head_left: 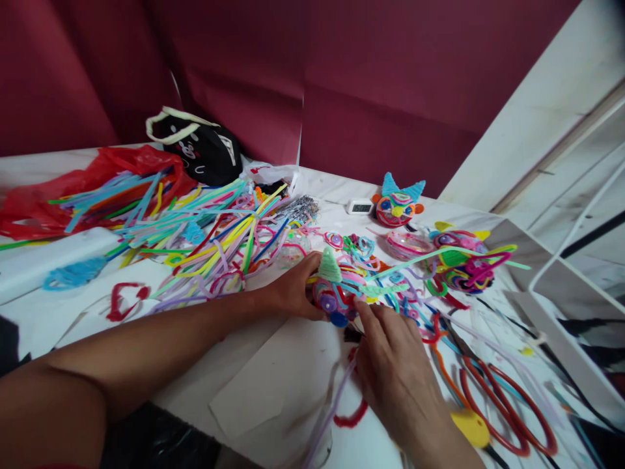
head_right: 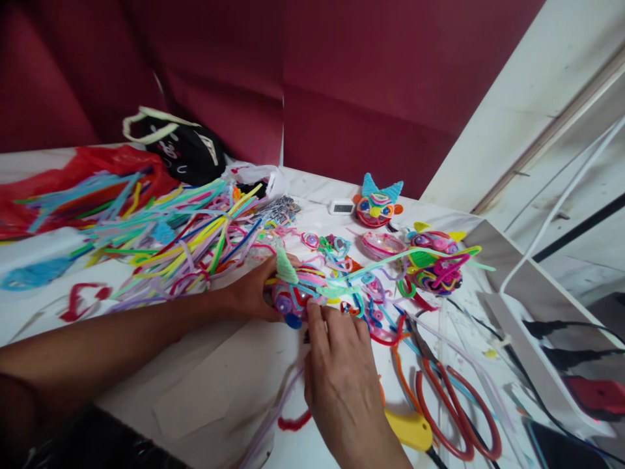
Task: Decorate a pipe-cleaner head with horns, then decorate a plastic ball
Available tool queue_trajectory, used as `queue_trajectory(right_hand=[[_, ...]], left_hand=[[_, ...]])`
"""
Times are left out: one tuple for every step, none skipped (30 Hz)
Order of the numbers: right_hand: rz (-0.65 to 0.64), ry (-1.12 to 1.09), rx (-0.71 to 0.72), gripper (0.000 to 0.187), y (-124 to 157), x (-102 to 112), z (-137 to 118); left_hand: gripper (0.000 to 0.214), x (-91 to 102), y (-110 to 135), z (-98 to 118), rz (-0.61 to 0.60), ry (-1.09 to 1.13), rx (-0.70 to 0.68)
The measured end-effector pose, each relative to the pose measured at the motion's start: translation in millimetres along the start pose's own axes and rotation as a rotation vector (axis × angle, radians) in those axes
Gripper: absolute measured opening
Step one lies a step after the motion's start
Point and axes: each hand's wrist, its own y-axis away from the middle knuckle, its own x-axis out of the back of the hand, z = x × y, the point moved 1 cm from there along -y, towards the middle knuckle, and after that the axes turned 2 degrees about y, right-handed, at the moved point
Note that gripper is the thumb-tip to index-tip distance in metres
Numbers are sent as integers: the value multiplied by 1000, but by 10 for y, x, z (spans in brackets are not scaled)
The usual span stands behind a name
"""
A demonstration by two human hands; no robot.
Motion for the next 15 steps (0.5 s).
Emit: queue_trajectory(right_hand=[[2, -4, -5, 50, 7, 4, 3], [8, -8, -13, 51, 15, 9, 8], [18, -12, -25, 51, 24, 16, 15], [33, -18, -39, 52, 32, 26, 23], [53, -21, -56, 51, 38, 37, 32], [77, -24, -79, 50, 41, 50, 41], [104, -25, -104, 48, 41, 65, 50], [135, -26, -127, 46, 39, 80, 58], [166, -26, -146, 43, 33, 96, 64], [194, -28, -160, 41, 25, 113, 70], [219, -35, -171, 40, 17, 129, 75], [243, -48, -179, 40, 7, 144, 82], [264, -62, -188, 39, -2, 159, 89], [283, -74, -200, 39, -10, 173, 98], [302, -81, -214, 38, -17, 186, 110]], left_hand=[[79, 5, -4, 1, 8, -15, -18], [79, 10, -9, 3, 20, -36, -42], [80, 16, -15, 4, 33, -61, -69], [81, 21, -20, 5, 43, -87, -95], [82, 24, -23, 3, 50, -106, -113], [83, 25, -24, -1, 50, -111, -116], [83, 22, -22, -7, 43, -102, -102], [83, 18, -16, -14, 34, -77, -72], [82, 13, -9, -19, 25, -45, -31], [82, 8, -1, -22, 15, -13, 14], [82, 4, 7, -20, 16, 13, 55], [81, 3, 14, -13, 25, 29, 86], [80, 3, 18, 0, 37, 32, 106], [79, 6, 19, 16, 49, 26, 119], [78, 9, 19, 35, 64, 26, 128]])
